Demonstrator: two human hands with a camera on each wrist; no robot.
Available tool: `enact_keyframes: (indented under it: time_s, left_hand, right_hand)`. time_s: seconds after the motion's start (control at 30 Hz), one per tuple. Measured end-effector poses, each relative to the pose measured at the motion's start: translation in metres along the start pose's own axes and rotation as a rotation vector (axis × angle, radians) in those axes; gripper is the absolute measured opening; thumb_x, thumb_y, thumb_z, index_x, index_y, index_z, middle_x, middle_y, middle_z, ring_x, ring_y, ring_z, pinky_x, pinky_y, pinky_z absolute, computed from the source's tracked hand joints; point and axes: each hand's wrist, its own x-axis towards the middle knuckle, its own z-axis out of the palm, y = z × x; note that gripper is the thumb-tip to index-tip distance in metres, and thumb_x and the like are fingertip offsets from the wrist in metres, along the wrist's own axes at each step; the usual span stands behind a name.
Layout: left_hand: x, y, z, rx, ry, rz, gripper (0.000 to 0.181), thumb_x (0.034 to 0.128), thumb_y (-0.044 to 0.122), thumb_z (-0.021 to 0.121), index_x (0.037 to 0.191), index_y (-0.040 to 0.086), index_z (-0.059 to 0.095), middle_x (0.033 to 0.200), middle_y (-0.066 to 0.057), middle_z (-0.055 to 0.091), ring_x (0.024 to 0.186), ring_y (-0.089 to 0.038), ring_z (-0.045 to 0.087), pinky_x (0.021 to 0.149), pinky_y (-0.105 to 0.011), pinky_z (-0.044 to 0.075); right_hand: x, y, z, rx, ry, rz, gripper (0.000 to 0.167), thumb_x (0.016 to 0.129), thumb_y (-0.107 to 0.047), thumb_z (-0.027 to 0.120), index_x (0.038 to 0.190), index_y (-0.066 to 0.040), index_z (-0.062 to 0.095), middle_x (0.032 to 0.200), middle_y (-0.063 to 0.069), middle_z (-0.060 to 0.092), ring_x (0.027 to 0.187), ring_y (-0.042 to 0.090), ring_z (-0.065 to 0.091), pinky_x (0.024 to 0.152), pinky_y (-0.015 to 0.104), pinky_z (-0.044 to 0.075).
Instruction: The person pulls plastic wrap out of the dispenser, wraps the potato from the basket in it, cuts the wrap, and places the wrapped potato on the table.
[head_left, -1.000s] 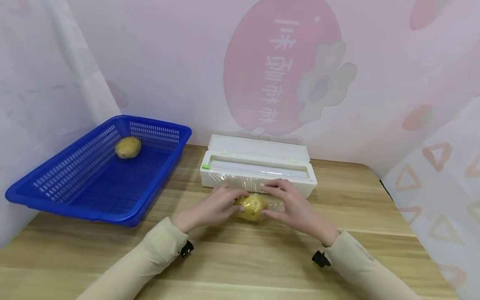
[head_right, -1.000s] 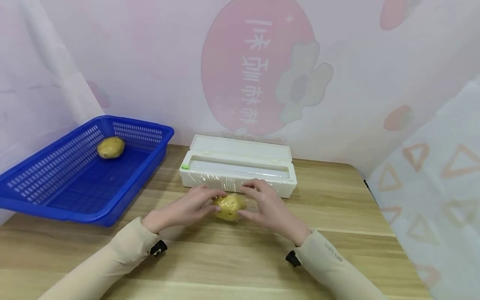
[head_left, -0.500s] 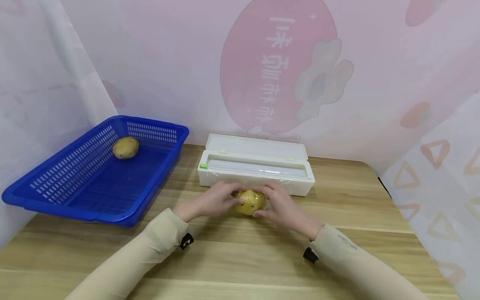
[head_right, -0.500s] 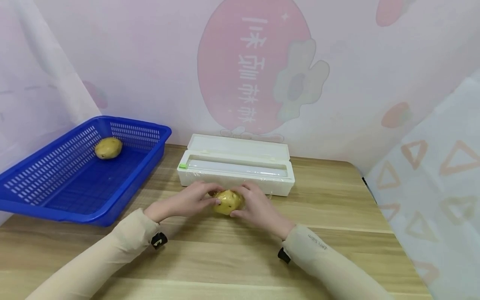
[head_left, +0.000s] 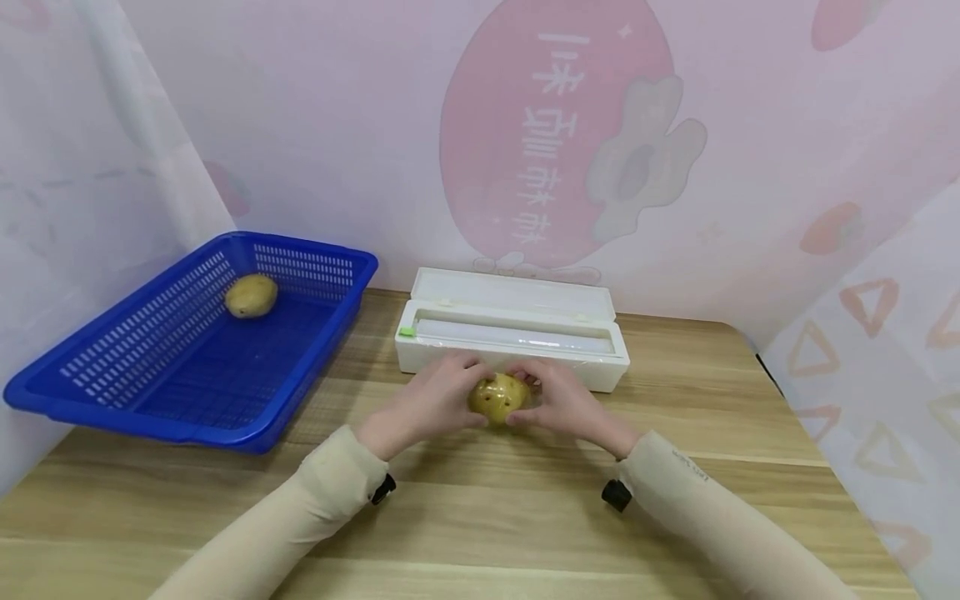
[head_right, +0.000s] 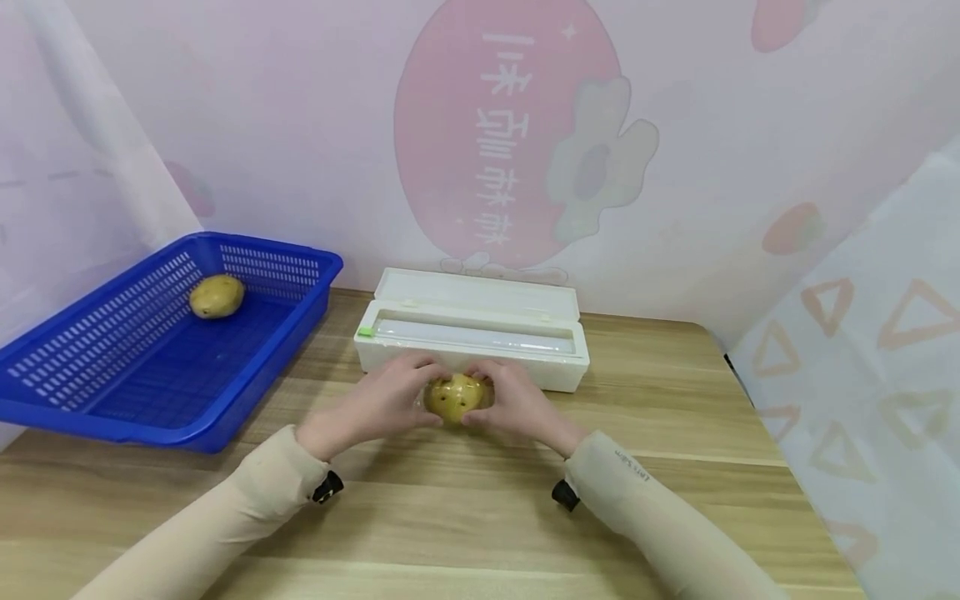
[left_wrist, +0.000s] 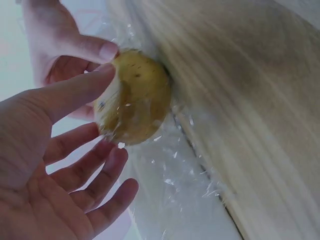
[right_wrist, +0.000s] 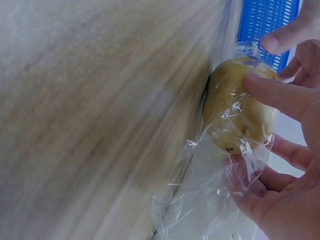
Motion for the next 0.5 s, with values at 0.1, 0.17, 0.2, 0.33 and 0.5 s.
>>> enact_keyframes:
  time_s: [0.1,0.17,0.2,0.33,0.5]
  left_hand:
    - [0.0015,-0.002,0.0043,-0.011,-0.007,-0.013,0.057,0.0674,0.021,0.093,0.116,0.006,0.066,0.113,-0.009,0.062,0.101,-0.024,0.058,0.085,-0.039,0.05]
    - [0.0027,-0.0035,0.0059,-0.012,-0.008,-0.022,0.059,0.0657,0.02,0.094,0.116,0.007,0.066,0.114,-0.009,0.062,0.101,-0.024,0.058,0.085,-0.04,0.05]
    - [0.0032,-0.0041,0.0066,-0.014,-0.007,-0.021,0.06,0.0649,0.02,0.094,0.116,0.006,0.066,0.113,-0.009,0.062,0.101,-0.025,0.058,0.085,-0.041,0.05]
    - [0.0053,-0.0051,0.0069,-0.002,-0.015,-0.024,0.062,0.062,0.019,0.096,0.115,0.007,0.065,0.113,-0.01,0.062,0.102,-0.027,0.058,0.085,-0.043,0.05]
    - [0.01,-0.0067,0.0053,-0.014,-0.013,-0.037,0.059,0.0591,0.014,0.095,0.11,0.007,0.067,0.108,-0.007,0.067,0.098,-0.027,0.06,0.087,-0.041,0.049]
  right_hand:
    - [0.0009,0.0027,0.0009,0.041,-0.003,0.006,0.056,0.071,-0.021,0.091,0.118,-0.006,0.064,0.104,0.001,0.066,0.093,0.014,0.061,0.081,0.031,0.053]
    - [0.0007,0.003,0.0016,0.051,0.009,0.007,0.056,0.071,-0.021,0.091,0.117,-0.005,0.064,0.104,0.001,0.066,0.093,0.014,0.061,0.08,0.03,0.053]
    - [0.0004,0.0029,0.002,0.052,0.016,0.006,0.056,0.07,-0.02,0.091,0.117,-0.005,0.064,0.104,0.001,0.066,0.093,0.014,0.061,0.08,0.03,0.054]
    - [-0.0002,0.0025,0.0032,0.044,0.035,0.012,0.057,0.07,-0.021,0.091,0.117,-0.004,0.064,0.104,0.001,0.066,0.092,0.013,0.061,0.079,0.03,0.054]
    - [-0.0005,0.0024,0.0031,0.074,0.047,-0.006,0.056,0.071,-0.018,0.091,0.117,-0.004,0.064,0.103,0.002,0.066,0.092,0.016,0.061,0.078,0.032,0.054]
